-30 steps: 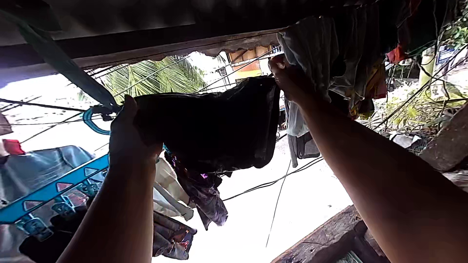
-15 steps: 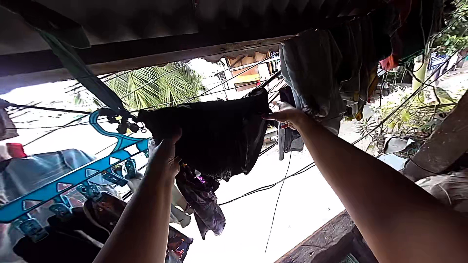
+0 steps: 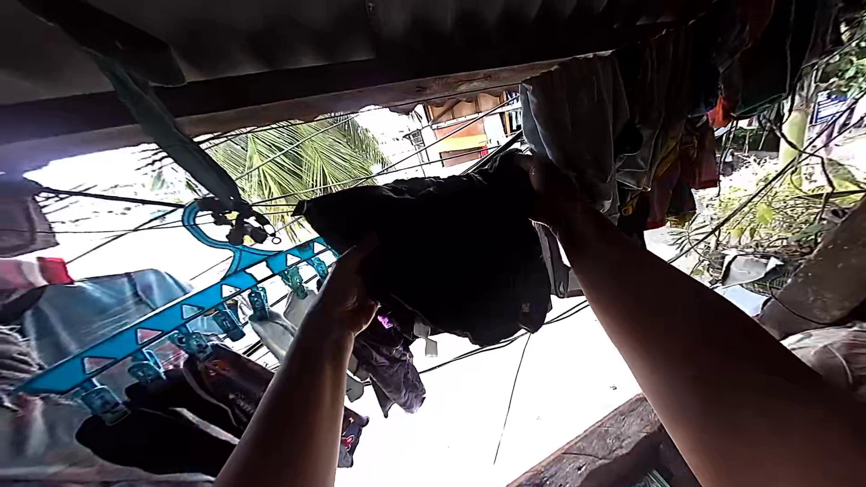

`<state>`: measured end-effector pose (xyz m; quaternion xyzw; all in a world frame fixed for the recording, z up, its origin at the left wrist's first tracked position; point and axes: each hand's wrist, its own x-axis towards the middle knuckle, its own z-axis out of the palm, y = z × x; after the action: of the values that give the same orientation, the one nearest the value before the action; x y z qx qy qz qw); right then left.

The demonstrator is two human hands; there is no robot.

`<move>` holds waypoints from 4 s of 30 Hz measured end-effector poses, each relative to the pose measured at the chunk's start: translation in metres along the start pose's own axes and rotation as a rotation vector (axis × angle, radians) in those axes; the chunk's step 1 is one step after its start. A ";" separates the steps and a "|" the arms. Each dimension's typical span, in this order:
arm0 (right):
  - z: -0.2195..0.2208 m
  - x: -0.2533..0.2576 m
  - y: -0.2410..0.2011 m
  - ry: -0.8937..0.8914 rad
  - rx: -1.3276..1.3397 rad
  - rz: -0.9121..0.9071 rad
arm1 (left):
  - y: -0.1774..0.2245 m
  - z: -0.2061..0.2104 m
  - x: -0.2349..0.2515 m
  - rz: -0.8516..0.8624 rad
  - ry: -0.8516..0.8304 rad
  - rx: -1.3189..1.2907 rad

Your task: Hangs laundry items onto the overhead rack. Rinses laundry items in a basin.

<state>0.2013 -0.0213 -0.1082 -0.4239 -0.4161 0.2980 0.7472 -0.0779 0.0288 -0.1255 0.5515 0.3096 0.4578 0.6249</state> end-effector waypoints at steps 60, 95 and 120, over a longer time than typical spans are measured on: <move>0.168 -0.602 0.272 -1.354 -1.483 0.981 | -0.275 -0.343 -0.513 -0.076 -0.468 1.115; 0.160 -0.531 0.185 0.292 -0.493 0.944 | -0.257 -0.368 -0.483 -0.180 -0.364 0.556; 0.172 -0.505 0.131 -0.082 0.078 0.704 | -0.293 -0.282 -0.389 -0.080 -0.381 0.678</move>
<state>-0.2021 -0.2971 -0.3598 -0.5002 -0.2625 0.5697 0.5969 -0.4134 -0.2040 -0.5128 0.7893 0.3430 0.1943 0.4707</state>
